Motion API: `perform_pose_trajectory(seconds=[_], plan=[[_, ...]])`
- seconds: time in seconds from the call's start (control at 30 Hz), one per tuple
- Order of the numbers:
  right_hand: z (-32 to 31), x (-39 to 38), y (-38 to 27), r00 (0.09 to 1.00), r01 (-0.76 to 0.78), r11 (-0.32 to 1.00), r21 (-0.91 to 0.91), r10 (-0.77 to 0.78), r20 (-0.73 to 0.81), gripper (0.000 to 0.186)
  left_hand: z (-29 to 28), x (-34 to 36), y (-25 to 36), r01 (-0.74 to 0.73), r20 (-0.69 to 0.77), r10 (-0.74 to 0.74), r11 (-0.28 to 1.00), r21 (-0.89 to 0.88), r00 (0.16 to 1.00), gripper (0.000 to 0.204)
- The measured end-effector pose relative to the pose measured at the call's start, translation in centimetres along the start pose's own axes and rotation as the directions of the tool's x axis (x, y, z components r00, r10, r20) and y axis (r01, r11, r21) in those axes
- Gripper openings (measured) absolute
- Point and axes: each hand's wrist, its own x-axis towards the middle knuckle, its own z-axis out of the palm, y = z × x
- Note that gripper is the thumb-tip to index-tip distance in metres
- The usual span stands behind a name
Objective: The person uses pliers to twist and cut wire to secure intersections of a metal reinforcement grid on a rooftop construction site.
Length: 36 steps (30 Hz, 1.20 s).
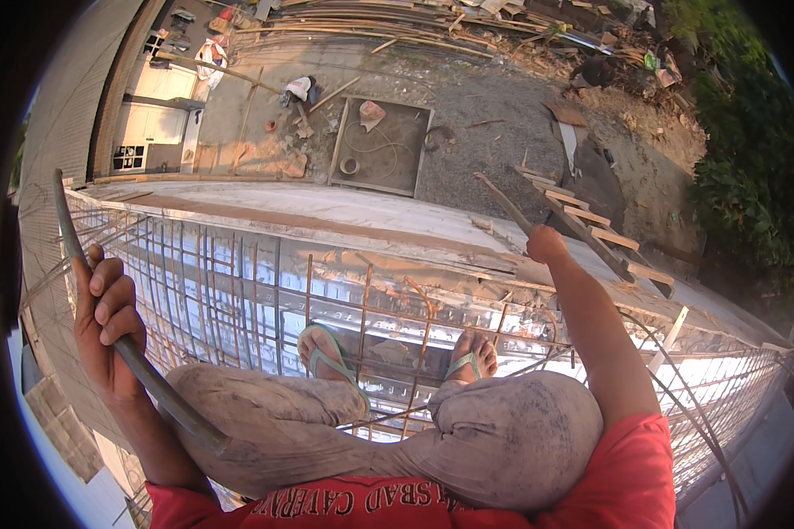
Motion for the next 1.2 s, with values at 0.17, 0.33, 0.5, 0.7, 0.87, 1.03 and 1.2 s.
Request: perform_pose_trajectory(seconds=[0.17, 0.33, 0.5, 0.7, 0.87, 1.03, 1.2], plan=[[0.6, 1.0, 0.5, 0.994, -0.04, 0.996, 0.081, 0.048, -0.094, 0.046, -0.2, 0.0, 0.1, -0.008, -0.002, 0.008, 0.999, 0.032, 1.0, 0.04], [0.3, 1.3, 0.6, 0.985, -0.068, 0.995, 0.078, 0.08, -0.154, 0.031, -0.3, 0.1, 0.1, 0.0, -0.011, 0.0, 0.998, 0.06, 1.0, 0.039], [0.3, 1.3, 1.7, 0.973, -0.116, 0.987, 0.112, 0.135, -0.187, 0.04, -0.6, 0.2, -0.3, -0.001, -0.033, 0.004, 0.997, 0.073, 0.999, 0.039], [0.1, 0.5, 3.1, 0.859, -0.423, 0.906, -0.032, 0.389, -0.332, 0.063, -0.8, 0.0, -0.2, -0.008, -0.065, 0.014, 0.996, 0.094, 0.998, 0.04], [-6.7, -0.9, -1.9, 0.778, -0.101, 0.893, 0.439, 0.345, -0.524, 0.062, 0.6, 0.2, -2.1, -0.011, -0.007, 0.012, 0.99, 0.137, 1.0, 0.038], [-18.7, -13.1, -18.8, 0.609, 0.79, 0.189, 0.583, -0.35, -0.712, 0.059, 4.3, 0.1, -7.9, 0.027, -0.267, 0.065, 0.944, 0.329, 0.961, 0.031], [-21.3, -23.1, -24.6, 0.316, 0.782, -0.099, 0.615, -0.788, -0.529, 0.06, 3.5, 0.0, -9.0, 0.155, -0.161, -0.101, 0.916, 0.369, 0.982, 0.035]])
